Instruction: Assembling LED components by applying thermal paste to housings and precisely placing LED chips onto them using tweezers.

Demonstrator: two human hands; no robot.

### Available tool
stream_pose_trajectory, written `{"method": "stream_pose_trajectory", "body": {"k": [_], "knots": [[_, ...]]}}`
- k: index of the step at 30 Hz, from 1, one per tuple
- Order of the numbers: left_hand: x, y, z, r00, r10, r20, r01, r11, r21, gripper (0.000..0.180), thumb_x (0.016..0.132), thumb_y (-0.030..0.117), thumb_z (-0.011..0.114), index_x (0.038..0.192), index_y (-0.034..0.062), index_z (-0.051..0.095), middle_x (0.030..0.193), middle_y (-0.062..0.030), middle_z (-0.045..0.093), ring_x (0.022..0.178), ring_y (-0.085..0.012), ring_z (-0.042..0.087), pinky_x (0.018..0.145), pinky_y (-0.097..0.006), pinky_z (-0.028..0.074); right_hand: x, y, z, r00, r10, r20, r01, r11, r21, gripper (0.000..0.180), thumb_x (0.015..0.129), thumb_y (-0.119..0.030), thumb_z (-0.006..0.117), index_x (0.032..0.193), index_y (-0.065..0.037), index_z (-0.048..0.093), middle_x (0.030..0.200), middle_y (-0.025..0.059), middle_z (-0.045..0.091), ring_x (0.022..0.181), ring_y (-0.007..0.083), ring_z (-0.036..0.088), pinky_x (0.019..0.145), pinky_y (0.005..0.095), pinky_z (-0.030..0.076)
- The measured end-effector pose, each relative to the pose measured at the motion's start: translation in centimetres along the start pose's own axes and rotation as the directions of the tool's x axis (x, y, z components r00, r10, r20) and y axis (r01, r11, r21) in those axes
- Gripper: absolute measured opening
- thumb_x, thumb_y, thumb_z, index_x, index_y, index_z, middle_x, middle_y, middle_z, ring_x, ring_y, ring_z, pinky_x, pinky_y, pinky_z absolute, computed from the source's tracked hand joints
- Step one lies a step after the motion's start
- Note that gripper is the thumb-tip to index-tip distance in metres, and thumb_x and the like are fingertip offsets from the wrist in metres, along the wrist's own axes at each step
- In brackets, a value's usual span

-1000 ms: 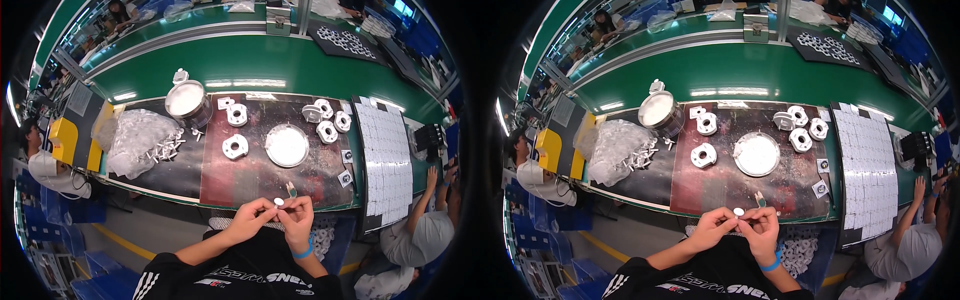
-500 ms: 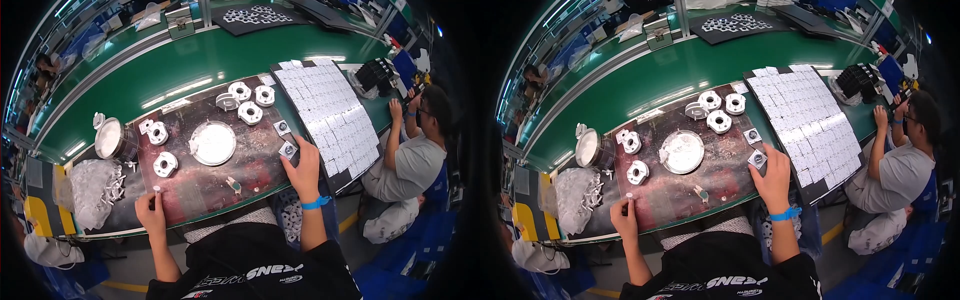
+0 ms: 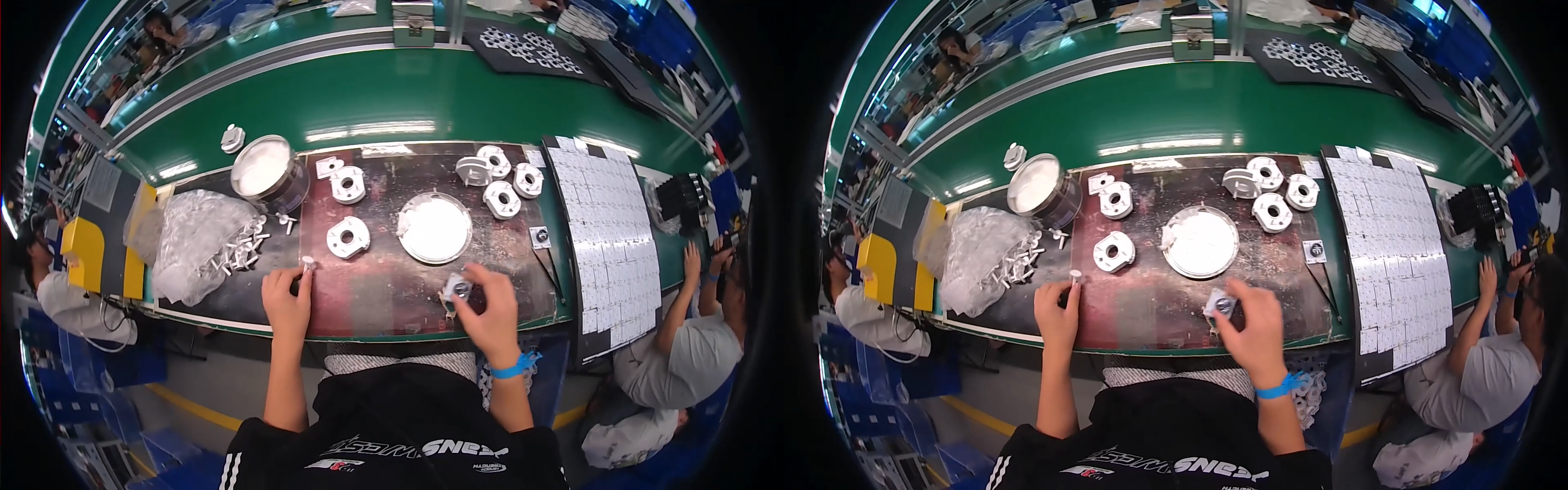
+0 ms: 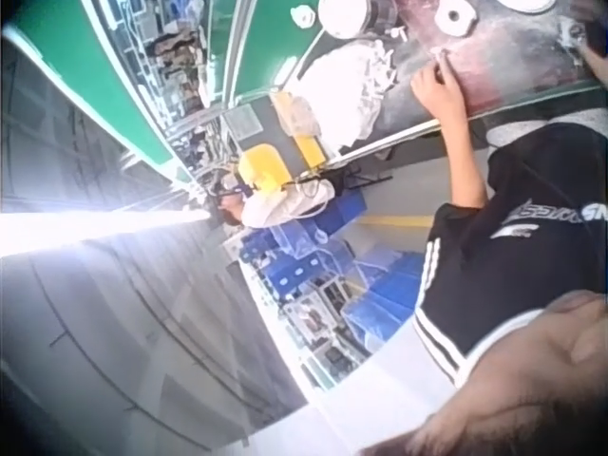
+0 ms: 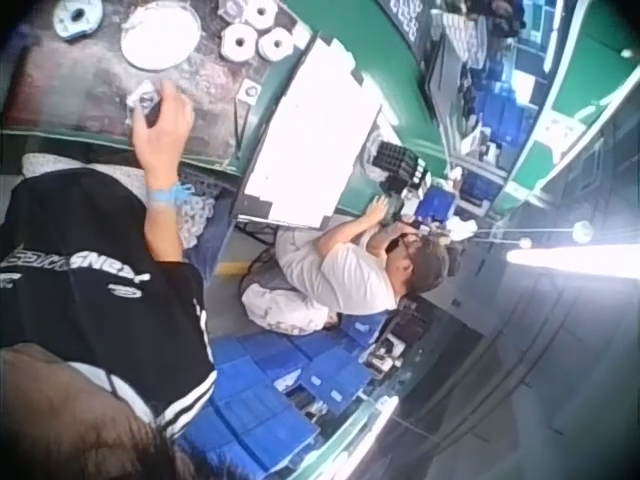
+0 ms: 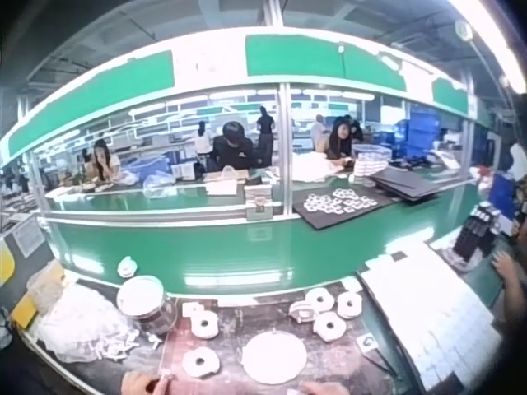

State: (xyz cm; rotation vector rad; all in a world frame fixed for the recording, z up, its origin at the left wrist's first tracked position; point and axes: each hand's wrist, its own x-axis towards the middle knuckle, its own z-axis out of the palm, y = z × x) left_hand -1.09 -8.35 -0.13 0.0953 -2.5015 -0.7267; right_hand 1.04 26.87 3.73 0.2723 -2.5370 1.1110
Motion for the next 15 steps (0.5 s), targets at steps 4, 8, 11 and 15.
{"method": "stream_pose_trajectory", "body": {"k": [4, 8, 11, 15], "knots": [[2.2, -0.6, 0.9, 1.000, -0.008, -0.007, 0.008, 1.000, -0.005, 0.012, 0.087, 0.014, 0.079, 0.089, 0.0041, 0.072, 0.087, -0.0116, 0.067, 0.085, -0.0336, 0.061, 0.078, -0.045, 0.047, 0.2, -1.1, 2.3, 0.996, -0.048, 0.069, 0.045, 0.998, 0.038, 0.048, 0.076, -0.003, 0.081, 0.123, -0.004, 0.068, 0.113, 0.0141, 0.072, 0.105, 0.0368, 0.064, 0.095, 0.0444, 0.051], [3.4, 0.3, 0.7, 1.000, 0.003, 0.022, -0.004, 0.999, 0.051, 0.034, 0.083, 0.015, 0.083, 0.114, 0.0071, 0.071, 0.100, -0.0139, 0.065, 0.095, -0.0350, 0.060, 0.086, -0.046, 0.047, 0.5, -1.5, 1.8, 0.997, -0.028, 0.074, 0.029, 1.000, -0.003, 0.048, 0.077, -0.003, 0.080, 0.123, -0.005, 0.068, 0.111, 0.0150, 0.071, 0.104, 0.0372, 0.064, 0.094, 0.0450, 0.050], [3.8, 3.2, -0.4, 0.998, 0.014, 0.057, -0.007, 0.992, -0.125, 0.049, 0.081, 0.014, 0.084, 0.126, 0.0060, 0.067, 0.117, -0.0148, 0.066, 0.109, -0.0356, 0.060, 0.096, -0.046, 0.047, 0.6, -1.2, 1.4, 0.984, -0.052, 0.171, 0.051, 0.999, 0.014, 0.049, 0.077, -0.003, 0.079, 0.125, -0.006, 0.068, 0.113, 0.0151, 0.070, 0.106, 0.0370, 0.063, 0.094, 0.0463, 0.049], [5.0, 7.7, 0.2, 0.950, 0.238, 0.203, -0.231, 0.971, -0.056, 0.073, 0.076, 0.022, 0.088, 0.141, 0.0052, 0.058, 0.135, -0.0145, 0.062, 0.128, -0.0350, 0.053, 0.105, -0.047, 0.043, 1.0, -2.0, 0.9, 0.988, -0.077, 0.136, 0.074, 0.997, 0.029, 0.052, 0.078, -0.006, 0.081, 0.128, -0.007, 0.067, 0.109, 0.0121, 0.070, 0.104, 0.0365, 0.063, 0.093, 0.0475, 0.049]]}}
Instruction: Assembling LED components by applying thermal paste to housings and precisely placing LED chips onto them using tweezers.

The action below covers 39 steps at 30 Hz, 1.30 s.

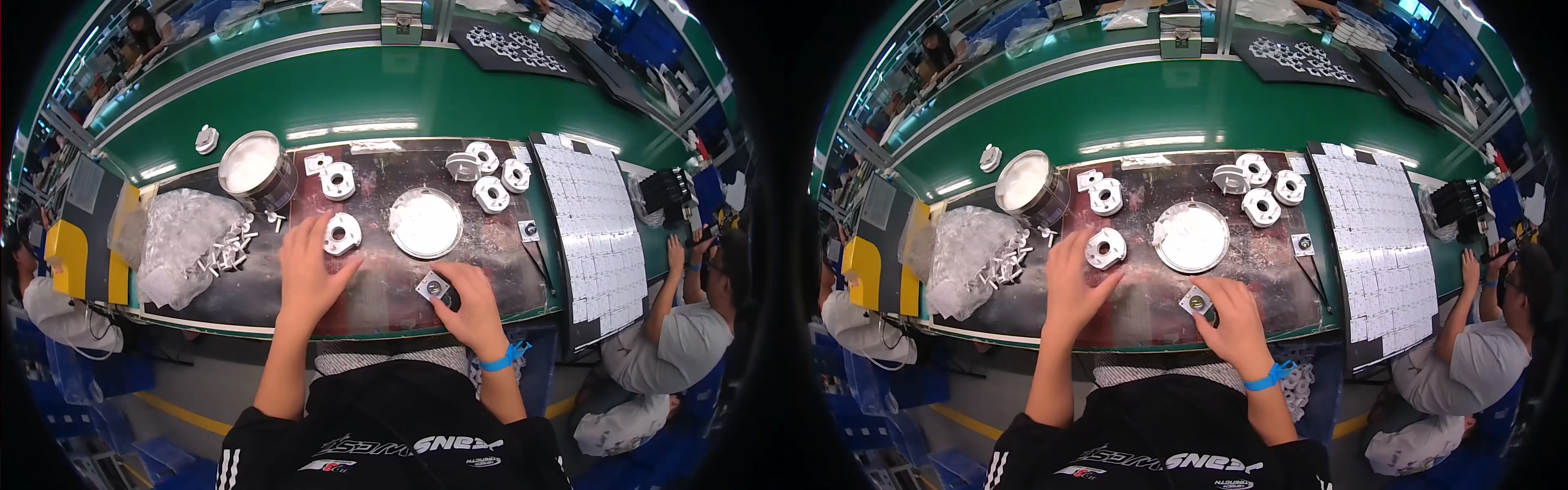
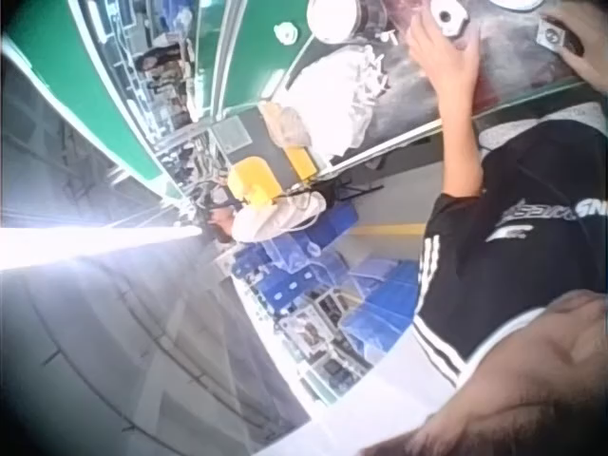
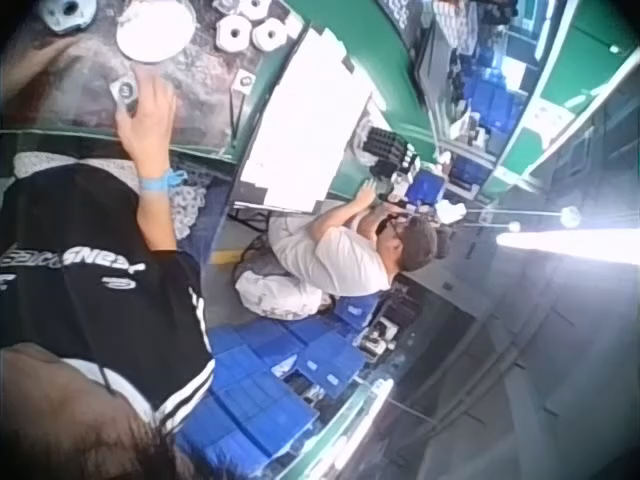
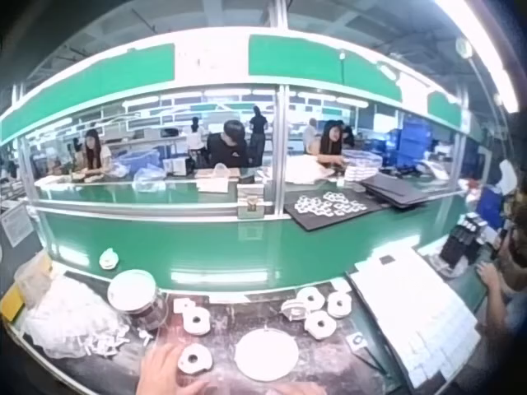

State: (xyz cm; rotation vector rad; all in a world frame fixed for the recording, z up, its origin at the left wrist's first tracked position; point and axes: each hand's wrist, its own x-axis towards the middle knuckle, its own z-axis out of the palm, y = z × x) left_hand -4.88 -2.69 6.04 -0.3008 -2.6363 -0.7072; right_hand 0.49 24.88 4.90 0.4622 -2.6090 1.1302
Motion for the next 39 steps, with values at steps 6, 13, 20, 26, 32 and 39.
{"method": "stream_pose_trajectory", "body": {"k": [6, 13, 20, 26, 32, 39], "knots": [[0.5, -0.7, 2.0, 0.965, 0.122, 0.232, -0.102, 0.990, -0.096, 0.052, 0.076, 0.016, 0.083, 0.126, 0.0098, 0.066, 0.125, -0.0084, 0.068, 0.121, -0.0315, 0.058, 0.102, -0.045, 0.043, 0.0, -0.4, 0.8, 0.996, 0.055, 0.067, -0.049, 0.994, -0.101, 0.053, 0.079, -0.008, 0.083, 0.129, -0.008, 0.067, 0.098, 0.0124, 0.069, 0.094, 0.0322, 0.064, 0.085, 0.0425, 0.052], [-0.2, -0.4, -1.0, 0.763, 0.517, 0.388, -0.491, 0.854, -0.171, 0.051, 0.073, 0.005, 0.078, 0.123, 0.0130, 0.068, 0.134, -0.0088, 0.066, 0.135, -0.0332, 0.053, 0.117, -0.051, 0.033, -1.0, -1.0, 0.4, 0.958, 0.277, 0.070, -0.286, 0.918, 0.274, 0.049, 0.083, 0.005, 0.078, 0.129, -0.005, 0.065, 0.104, 0.0092, 0.070, 0.094, 0.0162, 0.068, 0.080, 0.0289, 0.055], [-2.6, 3.3, -4.0, 0.902, 0.275, 0.333, 0.004, 0.766, -0.643, 0.073, 0.079, 0.022, 0.089, 0.143, 0.0059, 0.058, 0.136, -0.0143, 0.064, 0.124, -0.0312, 0.061, 0.107, -0.042, 0.047, -2.1, -2.3, 2.0, 0.961, 0.192, 0.198, -0.252, 0.316, 0.915, 0.070, 0.084, 0.014, 0.074, 0.145, -0.005, 0.045, 0.122, 0.0123, 0.064, 0.104, 0.0152, 0.066, 0.088, 0.0279, 0.055], [-6.8, 2.7, -1.3, 0.790, 0.057, 0.611, 0.603, 0.105, -0.790, 0.053, 0.098, 0.011, 0.073, 0.147, -0.0006, 0.054, 0.124, -0.0083, 0.068, 0.110, -0.0118, 0.064, 0.094, -0.028, 0.052, -0.4, -5.1, 1.9, 0.999, -0.040, 0.026, 0.018, 0.817, 0.576, 0.047, 0.082, 0.011, 0.077, 0.124, -0.004, 0.064, 0.110, 0.0124, 0.074, 0.104, 0.0203, 0.072, 0.088, 0.0344, 0.060], [-6.6, 2.1, -0.9, 0.720, 0.134, 0.681, 0.692, -0.058, -0.720, 0.053, 0.099, 0.024, 0.074, 0.142, -0.0022, 0.058, 0.119, -0.0076, 0.069, 0.100, -0.0118, 0.066, 0.087, -0.026, 0.055, 0.6, -5.4, 1.6, 0.969, -0.247, 0.030, 0.183, 0.790, 0.585, 0.050, 0.081, 0.009, 0.077, 0.128, -0.006, 0.067, 0.114, 0.0094, 0.073, 0.096, 0.0265, 0.071, 0.083, 0.0372, 0.058], [-8.7, 0.1, 0.6, 0.722, 0.151, 0.675, 0.644, -0.503, -0.577, 0.068, 0.099, 0.039, 0.074, 0.147, -0.0029, 0.049, 0.122, -0.0158, 0.070, 0.100, -0.0215, 0.070, 0.090, -0.035, 0.059, 1.6, -5.5, 1.5, 0.995, -0.043, 0.091, -0.005, 0.883, 0.469, 0.055, 0.083, -0.007, 0.083, 0.134, -0.006, 0.062, 0.120, 0.0119, 0.068, 0.098, 0.0232, 0.068, 0.077, 0.0342, 0.055]]}}
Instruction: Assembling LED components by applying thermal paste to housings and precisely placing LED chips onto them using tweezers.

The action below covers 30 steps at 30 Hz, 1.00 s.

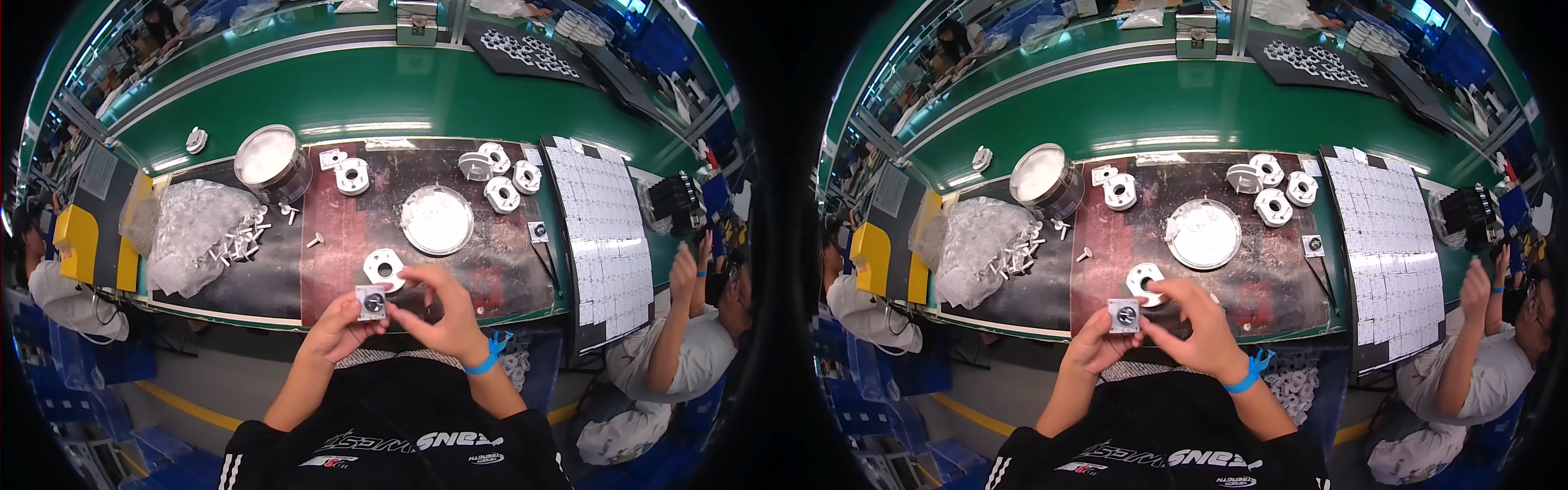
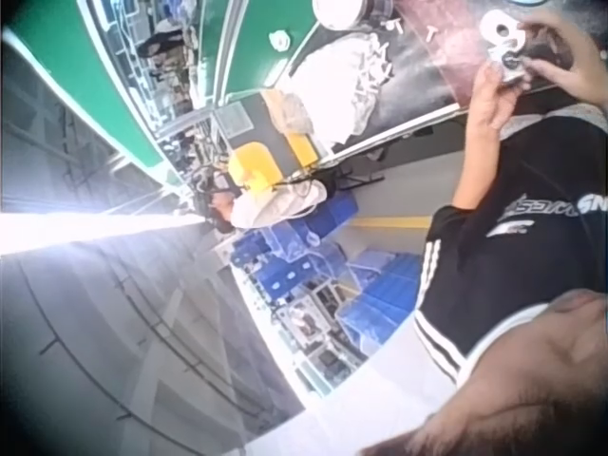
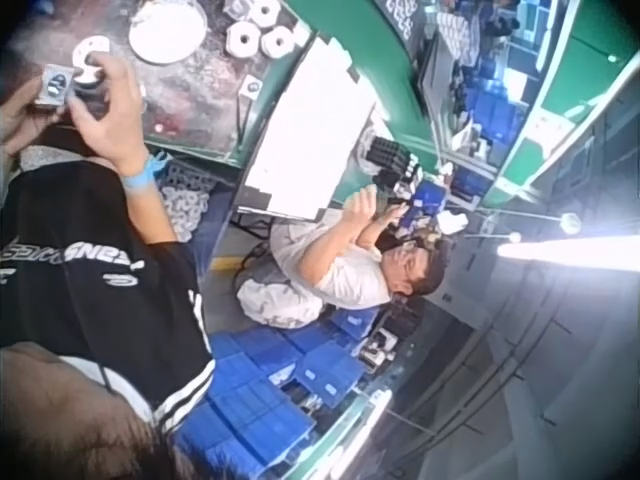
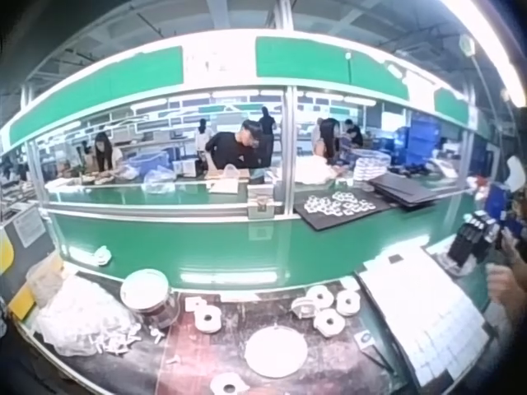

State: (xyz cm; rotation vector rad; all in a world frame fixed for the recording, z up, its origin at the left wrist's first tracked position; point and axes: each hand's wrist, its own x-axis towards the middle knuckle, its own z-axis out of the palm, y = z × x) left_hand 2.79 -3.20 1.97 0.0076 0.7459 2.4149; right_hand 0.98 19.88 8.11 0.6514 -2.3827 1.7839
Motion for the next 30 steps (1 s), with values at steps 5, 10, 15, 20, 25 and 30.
{"method": "stream_pose_trajectory", "body": {"k": [5, 10, 15, 20, 25, 30], "knots": [[-0.6, 0.3, 0.0, 0.874, 0.433, -0.221, -0.289, 0.829, 0.479, 0.058, 0.092, 0.031, 0.082, 0.133, 0.0011, 0.055, 0.127, -0.0221, 0.070, 0.108, -0.0274, 0.072, 0.096, -0.039, 0.059, 0.7, 2.7, 0.8, 0.998, -0.054, -0.030, 0.041, 0.944, -0.328, 0.055, 0.083, -0.010, 0.081, 0.134, -0.003, 0.061, 0.122, 0.0177, 0.067, 0.107, 0.0389, 0.064, 0.093, 0.0450, 0.052], [-0.5, 2.2, -0.8, 0.879, 0.415, -0.236, -0.350, 0.896, 0.273, 0.043, 0.102, 0.028, 0.070, 0.131, -0.0022, 0.058, 0.123, -0.0210, 0.071, 0.106, -0.0249, 0.072, 0.094, -0.037, 0.059, -0.3, 3.5, 1.9, 0.999, 0.045, 0.000, -0.043, 0.951, -0.307, 0.054, 0.084, -0.010, 0.080, 0.134, -0.004, 0.061, 0.123, 0.0186, 0.066, 0.109, 0.0407, 0.064, 0.094, 0.0458, 0.052], [0.4, 1.9, -2.1, 0.931, 0.234, -0.281, -0.278, 0.952, -0.128, 0.052, 0.111, 0.048, 0.049, 0.133, 0.0027, 0.059, 0.118, -0.0182, 0.073, 0.096, -0.0257, 0.072, 0.086, -0.038, 0.060, 0.0, 3.6, 2.1, 0.999, -0.011, -0.040, -0.001, 0.951, -0.308, 0.060, 0.080, -0.010, 0.085, 0.136, -0.006, 0.062, 0.122, 0.0161, 0.068, 0.107, 0.0354, 0.067, 0.088, 0.0407, 0.055], [0.7, 1.8, -1.4, 0.929, 0.220, -0.299, -0.255, 0.963, -0.085, 0.043, 0.111, 0.042, 0.051, 0.128, 0.0042, 0.062, 0.114, -0.0175, 0.074, 0.094, -0.0245, 0.071, 0.085, -0.038, 0.060, 2.2, 3.2, 1.6, 0.992, -0.093, 0.080, 0.115, 0.935, -0.335, 0.068, 0.076, -0.012, 0.087, 0.139, -0.008, 0.060, 0.129, 0.0150, 0.066, 0.115, 0.0372, 0.065, 0.095, 0.0432, 0.054], [-0.1, 2.2, 1.0, 0.781, 0.560, -0.276, -0.231, 0.670, 0.706, 0.028, 0.091, 0.004, 0.079, 0.117, 0.0016, 0.069, 0.114, -0.0141, 0.075, 0.101, -0.0245, 0.071, 0.090, -0.034, 0.057, 2.4, 3.2, 1.7, 0.983, -0.022, 0.181, 0.078, 0.948, -0.307, 0.073, 0.073, -0.015, 0.089, 0.140, -0.010, 0.060, 0.130, 0.0142, 0.066, 0.117, 0.0383, 0.064, 0.097, 0.0452, 0.053], [0.9, 3.2, 2.7, 0.777, 0.606, 0.169, -0.070, -0.185, 0.980, 0.029, 0.078, 0.010, 0.088, 0.104, 0.0051, 0.077, 0.116, -0.0116, 0.075, 0.106, -0.0286, 0.068, 0.091, -0.037, 0.055, 1.3, 3.2, 2.4, 0.992, -0.046, 0.114, 0.079, 0.949, -0.305, 0.076, 0.072, -0.016, 0.090, 0.141, -0.011, 0.059, 0.128, 0.0160, 0.067, 0.114, 0.0387, 0.065, 0.096, 0.0464, 0.054]]}}
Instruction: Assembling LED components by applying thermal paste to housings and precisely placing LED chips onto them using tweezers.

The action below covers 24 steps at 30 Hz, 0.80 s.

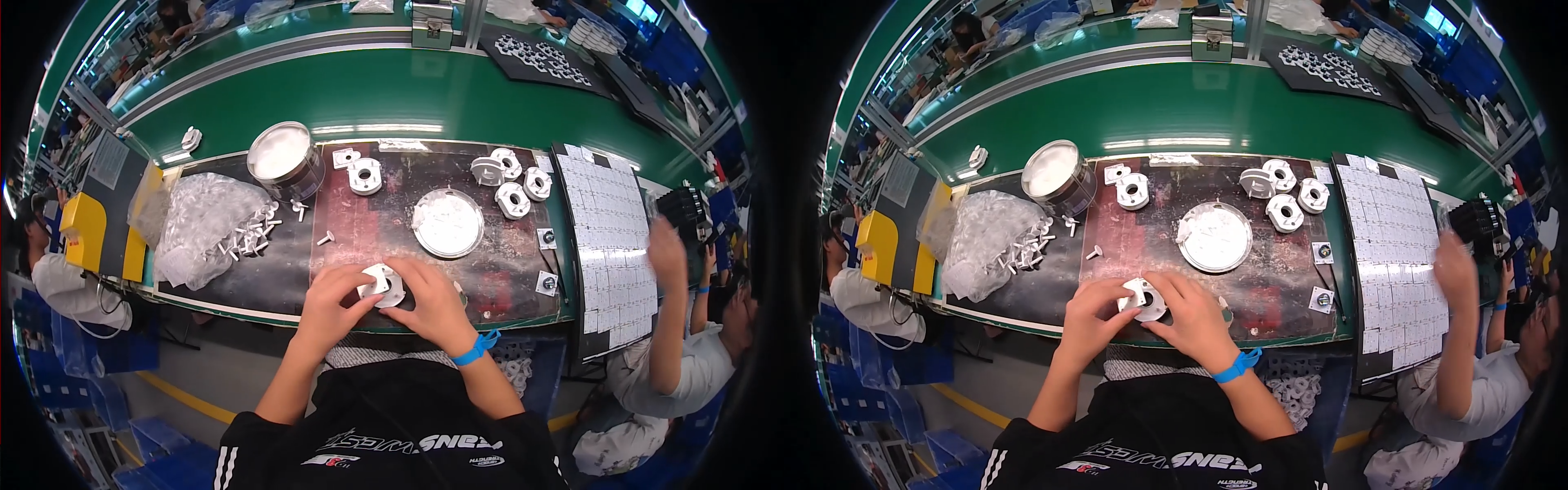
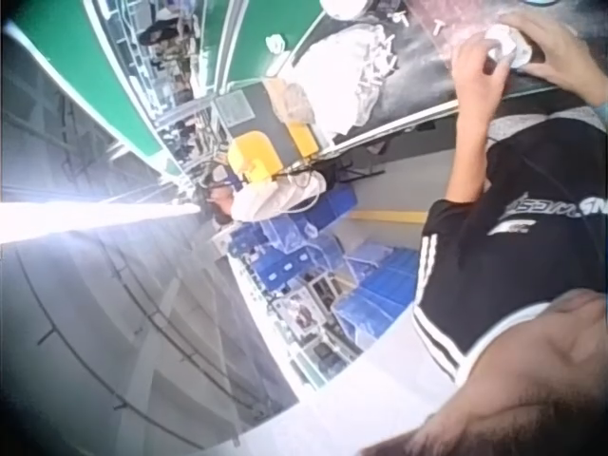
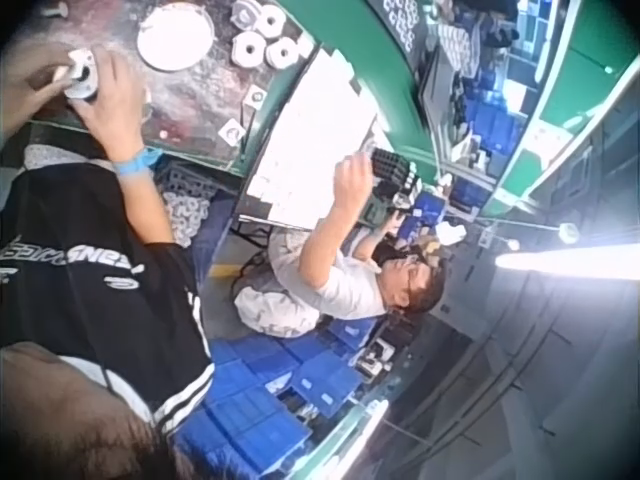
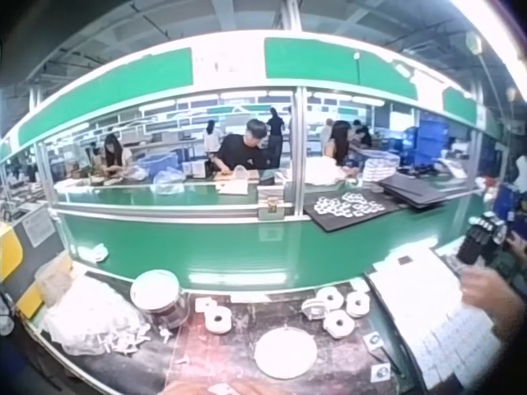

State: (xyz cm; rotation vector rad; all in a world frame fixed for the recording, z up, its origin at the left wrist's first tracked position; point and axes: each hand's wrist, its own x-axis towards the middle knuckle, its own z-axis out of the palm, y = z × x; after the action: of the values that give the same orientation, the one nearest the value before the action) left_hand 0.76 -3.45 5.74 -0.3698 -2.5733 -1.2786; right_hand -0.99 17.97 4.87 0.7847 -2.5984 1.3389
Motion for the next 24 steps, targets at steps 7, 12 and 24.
{"method": "stream_pose_trajectory", "body": {"k": [7, 12, 24], "knots": [[0.6, -0.8, 0.8, 0.962, 0.237, 0.135, -0.253, 0.961, 0.113, 0.028, 0.078, 0.014, 0.086, 0.102, 0.0048, 0.075, 0.120, -0.0107, 0.072, 0.106, -0.0321, 0.065, 0.091, -0.042, 0.055, -0.4, -0.1, 0.7, 0.999, 0.032, -0.022, -0.032, 0.999, -0.008, 0.078, 0.072, -0.018, 0.090, 0.143, -0.012, 0.058, 0.127, 0.0160, 0.067, 0.114, 0.0384, 0.066, 0.095, 0.0457, 0.055], [0.7, -2.0, 0.7, 0.949, 0.275, 0.153, -0.287, 0.956, 0.059, 0.030, 0.076, 0.012, 0.087, 0.102, 0.0040, 0.076, 0.121, -0.0125, 0.072, 0.107, -0.0329, 0.066, 0.092, -0.042, 0.055, -0.5, 0.3, 0.7, 0.999, 0.020, -0.028, -0.021, 1.000, -0.005, 0.081, 0.074, -0.021, 0.088, 0.148, -0.014, 0.054, 0.127, 0.0131, 0.066, 0.112, 0.0365, 0.064, 0.093, 0.0464, 0.053], [-0.4, -3.4, 0.5, 0.937, 0.306, 0.169, -0.303, 0.952, -0.043, 0.026, 0.084, 0.016, 0.083, 0.106, 0.0061, 0.074, 0.129, -0.0117, 0.069, 0.116, -0.0345, 0.064, 0.097, -0.043, 0.053, -0.9, -0.2, 1.1, 0.995, 0.102, -0.010, -0.101, 0.994, 0.052, 0.080, 0.069, -0.021, 0.094, 0.140, -0.010, 0.060, 0.128, 0.0166, 0.069, 0.116, 0.0387, 0.067, 0.097, 0.0467, 0.054]]}}
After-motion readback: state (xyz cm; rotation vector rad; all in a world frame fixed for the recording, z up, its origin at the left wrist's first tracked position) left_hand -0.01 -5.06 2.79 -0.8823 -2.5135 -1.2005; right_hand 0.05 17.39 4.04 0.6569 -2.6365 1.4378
